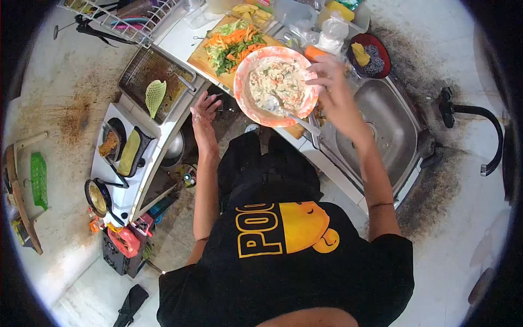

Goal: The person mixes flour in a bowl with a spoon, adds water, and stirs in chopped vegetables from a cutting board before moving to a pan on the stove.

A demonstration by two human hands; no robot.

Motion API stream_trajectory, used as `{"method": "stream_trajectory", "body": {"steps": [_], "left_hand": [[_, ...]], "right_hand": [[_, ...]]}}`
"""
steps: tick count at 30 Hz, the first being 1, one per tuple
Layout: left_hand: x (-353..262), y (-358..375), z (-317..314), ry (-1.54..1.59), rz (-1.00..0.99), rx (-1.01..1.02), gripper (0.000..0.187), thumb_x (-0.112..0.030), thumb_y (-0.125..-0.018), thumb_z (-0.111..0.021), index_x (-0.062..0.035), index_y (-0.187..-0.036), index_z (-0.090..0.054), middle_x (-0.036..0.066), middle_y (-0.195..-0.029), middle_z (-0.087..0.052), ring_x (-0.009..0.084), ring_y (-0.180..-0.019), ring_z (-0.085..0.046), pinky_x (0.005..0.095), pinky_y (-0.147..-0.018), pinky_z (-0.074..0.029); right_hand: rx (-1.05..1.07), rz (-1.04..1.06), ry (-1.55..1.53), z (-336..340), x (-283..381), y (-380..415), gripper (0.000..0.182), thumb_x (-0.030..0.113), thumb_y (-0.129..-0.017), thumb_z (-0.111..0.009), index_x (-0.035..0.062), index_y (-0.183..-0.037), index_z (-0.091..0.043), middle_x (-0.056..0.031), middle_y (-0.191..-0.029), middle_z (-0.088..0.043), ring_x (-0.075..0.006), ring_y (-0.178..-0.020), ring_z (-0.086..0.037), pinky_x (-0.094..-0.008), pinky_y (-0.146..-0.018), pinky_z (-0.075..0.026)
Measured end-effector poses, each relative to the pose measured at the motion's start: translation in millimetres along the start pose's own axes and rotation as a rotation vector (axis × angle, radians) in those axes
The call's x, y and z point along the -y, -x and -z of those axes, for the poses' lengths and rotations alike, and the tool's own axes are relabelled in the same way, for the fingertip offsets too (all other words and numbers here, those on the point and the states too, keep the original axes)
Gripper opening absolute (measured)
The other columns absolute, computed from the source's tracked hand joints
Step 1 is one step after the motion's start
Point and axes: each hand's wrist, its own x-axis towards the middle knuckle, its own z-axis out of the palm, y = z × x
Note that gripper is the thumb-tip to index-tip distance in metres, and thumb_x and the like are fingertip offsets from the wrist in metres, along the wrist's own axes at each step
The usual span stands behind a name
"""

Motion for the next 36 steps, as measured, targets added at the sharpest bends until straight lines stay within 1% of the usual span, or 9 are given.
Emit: {"method": "stream_trajectory", "body": {"steps": [3,5,7,14,17,20,29,31,36], "left_hand": [[0.4,0.6,-0.4,-0.008,-0.013,0.008,0.074,-0.062,-0.093,-0.025,-0.0056,-0.138,-0.041,0.013,-0.130,-0.051,0.0236,-0.117,-0.050,0.0390,-0.102,-0.026],[1.1,0.6,1.9,-0.011,-0.027,0.007,0.076,-0.065,-0.092,-0.026,-0.0059,-0.138,-0.041,0.014,-0.130,-0.051,0.0241,-0.117,-0.051,0.0398,-0.100,-0.025],[-0.6,5.0,7.0,-0.021,-0.045,-0.032,0.075,-0.064,-0.092,-0.026,-0.0062,-0.137,-0.042,0.013,-0.130,-0.050,0.0238,-0.117,-0.051,0.0409,-0.101,-0.025],[-15.9,22.5,13.2,-0.002,-0.031,-0.087,0.076,-0.063,-0.094,-0.022,-0.0025,-0.136,-0.041,0.013,-0.125,-0.053,0.0245,-0.113,-0.052,0.0397,-0.103,-0.029],[-25.7,22.3,9.1,0.105,-0.060,-0.008,0.062,-0.051,-0.097,-0.036,-0.0018,-0.135,-0.043,0.012,-0.123,-0.055,0.0230,-0.114,-0.052,0.0377,-0.103,-0.031],[-39.2,18.1,-3.6,-0.005,-0.122,0.024,0.049,-0.012,-0.089,-0.060,0.0002,-0.133,-0.044,0.011,-0.123,-0.055,0.0212,-0.117,-0.051,0.0352,-0.103,-0.035],[-56.8,-2.5,-56.3,-0.019,-0.208,0.254,0.044,-0.005,-0.090,-0.054,0.0025,-0.133,-0.044,0.013,-0.128,-0.054,0.0219,-0.117,-0.051,0.0360,-0.104,-0.034],[-53.8,-5.6,-66.8,-0.098,-0.292,0.334,0.045,-0.018,-0.090,-0.059,0.0005,-0.130,-0.048,0.012,-0.121,-0.057,0.0226,-0.115,-0.053,0.0378,-0.102,-0.036],[-54.7,-6.0,-89.2,-0.165,-0.318,0.448,0.039,-0.005,-0.081,-0.062,-0.0030,-0.120,-0.058,0.008,-0.114,-0.061,0.0175,-0.108,-0.054,0.0339,-0.099,-0.036]], "right_hand": [[0.180,-0.012,0.454,-8.4,16.0,8.4,0.053,0.000,-0.084,-0.050,0.0023,-0.133,-0.029,-0.0206,-0.125,-0.048,-0.0315,-0.115,-0.052,-0.0404,-0.101,-0.033],[0.133,-0.006,0.416,-10.0,13.9,15.7,0.051,0.001,-0.084,-0.051,0.0015,-0.131,-0.033,-0.0205,-0.121,-0.051,-0.0333,-0.118,-0.048,-0.0401,-0.103,-0.029],[0.067,0.001,0.310,-2.0,24.8,20.0,0.040,0.003,-0.085,-0.052,0.0024,-0.123,-0.042,-0.0210,-0.115,-0.057,-0.0350,-0.102,-0.056,-0.0428,-0.101,-0.031],[-0.291,-0.387,-0.432,-5.0,-4.5,47.1,0.039,0.029,-0.098,-0.043,0.0036,-0.128,-0.048,-0.0109,-0.117,-0.062,-0.0181,-0.107,-0.057,-0.0303,-0.087,-0.038],[-0.437,-0.467,-0.736,7.7,-17.1,58.3,0.045,0.032,-0.097,-0.043,0.0020,-0.131,-0.046,-0.0130,-0.119,-0.060,-0.0188,-0.109,-0.057,-0.0296,-0.087,-0.037],[-0.486,-0.459,-0.717,21.2,-25.8,66.0,0.049,0.033,-0.096,-0.044,0.0009,-0.133,-0.044,-0.0128,-0.120,-0.060,-0.0197,-0.110,-0.056,-0.0316,-0.090,-0.037],[-0.696,-0.488,-0.813,33.6,-57.1,113.5,0.043,0.031,-0.096,-0.047,0.0061,-0.130,-0.048,-0.0104,-0.115,-0.061,-0.0196,-0.106,-0.059,-0.0314,-0.090,-0.040],[-0.744,-0.508,-0.771,29.4,-62.5,131.4,0.042,0.031,-0.097,-0.046,0.0057,-0.129,-0.049,-0.0097,-0.112,-0.062,-0.0199,-0.104,-0.060,-0.0305,-0.087,-0.041],[-0.797,-0.580,-0.764,16.5,-79.3,153.7,0.039,0.030,-0.097,-0.047,0.0056,-0.127,-0.051,-0.0099,-0.112,-0.063,-0.0198,-0.104,-0.060,-0.0314,-0.085,-0.043]]}}
